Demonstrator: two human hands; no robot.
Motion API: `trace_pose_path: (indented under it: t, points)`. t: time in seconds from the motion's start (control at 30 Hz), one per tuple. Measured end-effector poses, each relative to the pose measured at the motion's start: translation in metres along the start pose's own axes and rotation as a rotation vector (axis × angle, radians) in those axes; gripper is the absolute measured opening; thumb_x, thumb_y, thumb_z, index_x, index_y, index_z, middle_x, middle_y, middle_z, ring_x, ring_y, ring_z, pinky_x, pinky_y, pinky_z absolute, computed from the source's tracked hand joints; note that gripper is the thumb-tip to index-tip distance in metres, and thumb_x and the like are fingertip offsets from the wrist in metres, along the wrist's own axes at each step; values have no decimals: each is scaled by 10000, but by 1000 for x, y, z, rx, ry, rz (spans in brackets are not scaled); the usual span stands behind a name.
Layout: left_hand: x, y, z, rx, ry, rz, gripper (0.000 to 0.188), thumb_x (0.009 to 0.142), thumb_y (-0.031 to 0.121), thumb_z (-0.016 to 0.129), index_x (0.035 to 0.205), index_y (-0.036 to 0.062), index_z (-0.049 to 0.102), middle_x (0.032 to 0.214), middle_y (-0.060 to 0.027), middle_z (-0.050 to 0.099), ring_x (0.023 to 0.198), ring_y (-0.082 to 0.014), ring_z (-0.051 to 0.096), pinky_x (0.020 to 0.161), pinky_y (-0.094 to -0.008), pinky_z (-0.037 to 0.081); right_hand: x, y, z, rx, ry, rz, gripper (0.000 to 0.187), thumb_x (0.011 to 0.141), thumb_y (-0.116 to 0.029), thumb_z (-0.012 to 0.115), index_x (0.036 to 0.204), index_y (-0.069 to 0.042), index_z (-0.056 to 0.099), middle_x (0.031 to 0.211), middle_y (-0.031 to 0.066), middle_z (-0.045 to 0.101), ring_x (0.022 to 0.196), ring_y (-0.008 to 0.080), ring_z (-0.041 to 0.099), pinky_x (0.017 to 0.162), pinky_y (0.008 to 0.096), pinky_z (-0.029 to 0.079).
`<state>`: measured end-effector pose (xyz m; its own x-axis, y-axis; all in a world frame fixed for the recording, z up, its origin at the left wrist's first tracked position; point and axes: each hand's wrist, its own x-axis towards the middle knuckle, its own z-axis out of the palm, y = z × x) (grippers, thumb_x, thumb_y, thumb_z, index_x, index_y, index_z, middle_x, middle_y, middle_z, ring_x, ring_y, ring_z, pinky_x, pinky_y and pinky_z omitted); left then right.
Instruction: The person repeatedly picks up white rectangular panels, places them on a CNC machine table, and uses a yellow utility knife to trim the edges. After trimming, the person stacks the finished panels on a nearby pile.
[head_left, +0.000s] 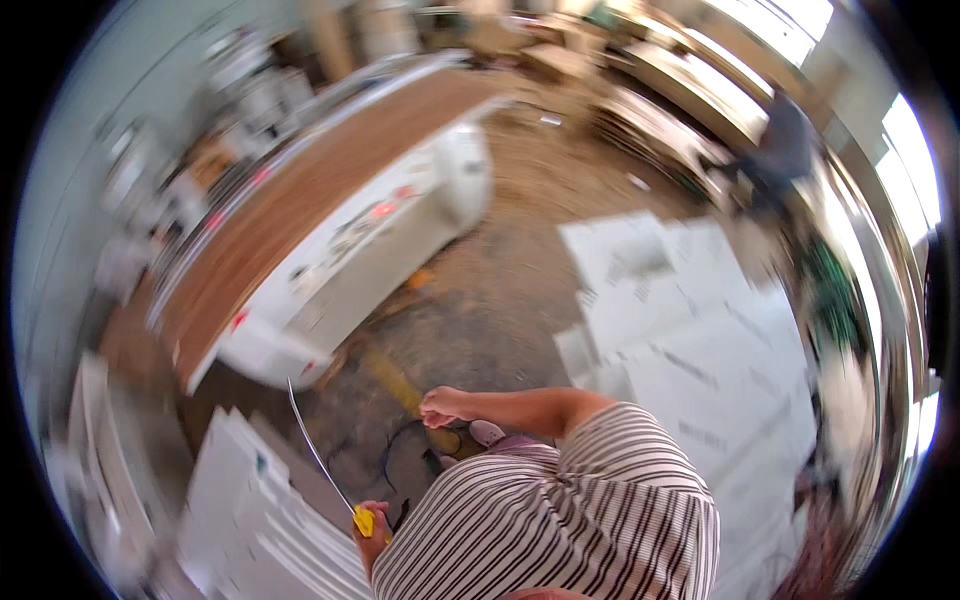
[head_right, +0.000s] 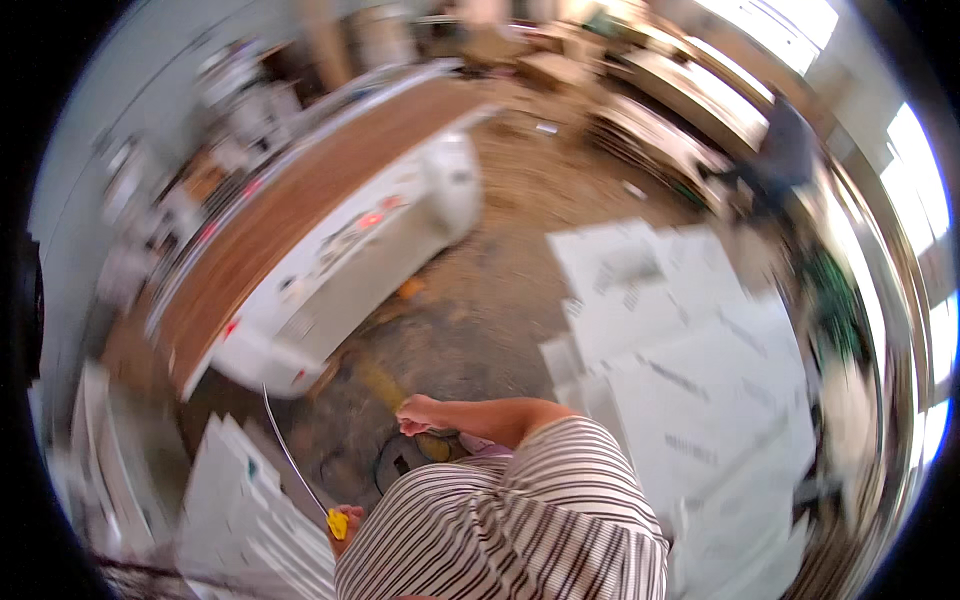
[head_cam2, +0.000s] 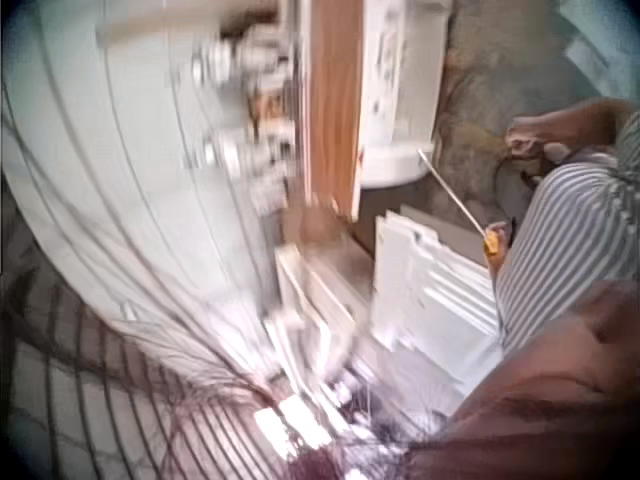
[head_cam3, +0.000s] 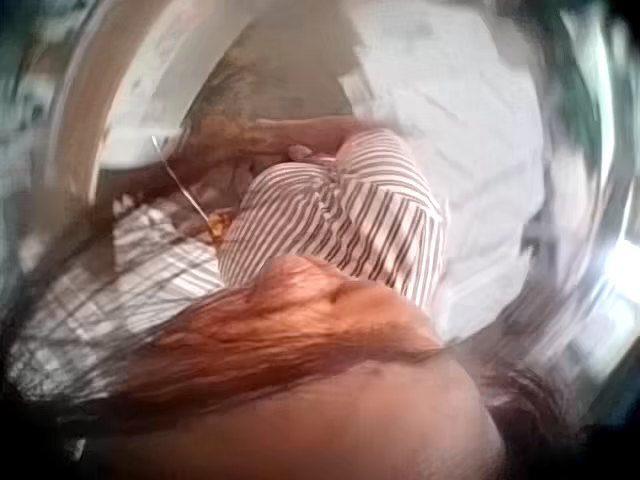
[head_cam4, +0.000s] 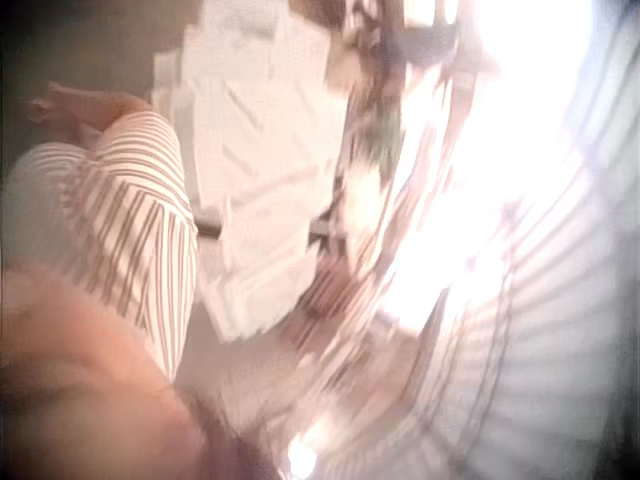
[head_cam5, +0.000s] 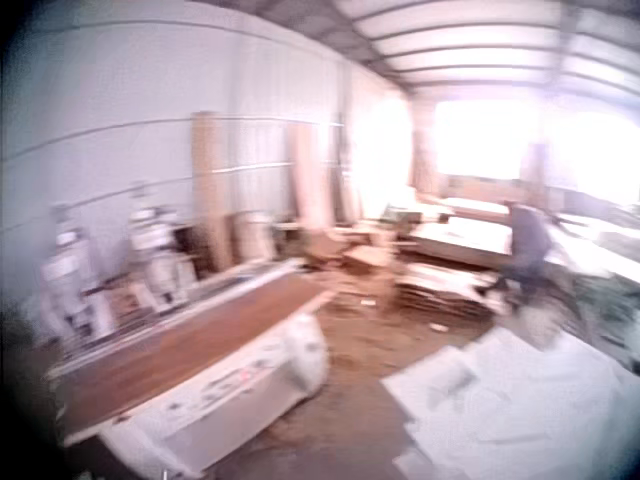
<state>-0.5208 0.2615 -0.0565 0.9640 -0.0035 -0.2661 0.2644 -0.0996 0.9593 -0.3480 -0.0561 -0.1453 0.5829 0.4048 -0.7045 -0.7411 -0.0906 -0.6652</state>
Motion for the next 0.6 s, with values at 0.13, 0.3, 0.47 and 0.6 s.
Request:
trace_pose_path:
  t: [0.13,0.3,0.47,0.6]
  points:
    - [59,52,41,-75,-389,-232,182,874,136,629,1004,22,573,866,-53,639,838,-115,590,789,-255,459,-40,35,-34,324,289,-152,206,890,-237,533,871,-45,603,804,87,674,660,171,656,594,283,528]
    - [83,150,116,663,-995,122,129,856,126,617,844,3,584,656,-78,577,599,-110,524,576,-273,427,-103,117,-29,637,548,-197,190,892,-222,534,915,-45,598,825,93,673,655,169,647,560,290,518]
    - [90,134,164,899,-1391,238,226,829,225,639,851,3,609,675,-138,607,602,-218,573,592,-345,446,-170,223,26,1018,809,-188,210,883,-239,556,958,-47,599,832,90,660,659,175,632,536,298,504]
    - [85,105,194,894,-1505,334,225,828,234,646,846,13,608,665,-137,599,563,-245,556,557,-352,434,-228,328,41,1196,1506,-126,219,885,-238,544,944,-28,552,815,122,626,683,214,607,562,340,482]
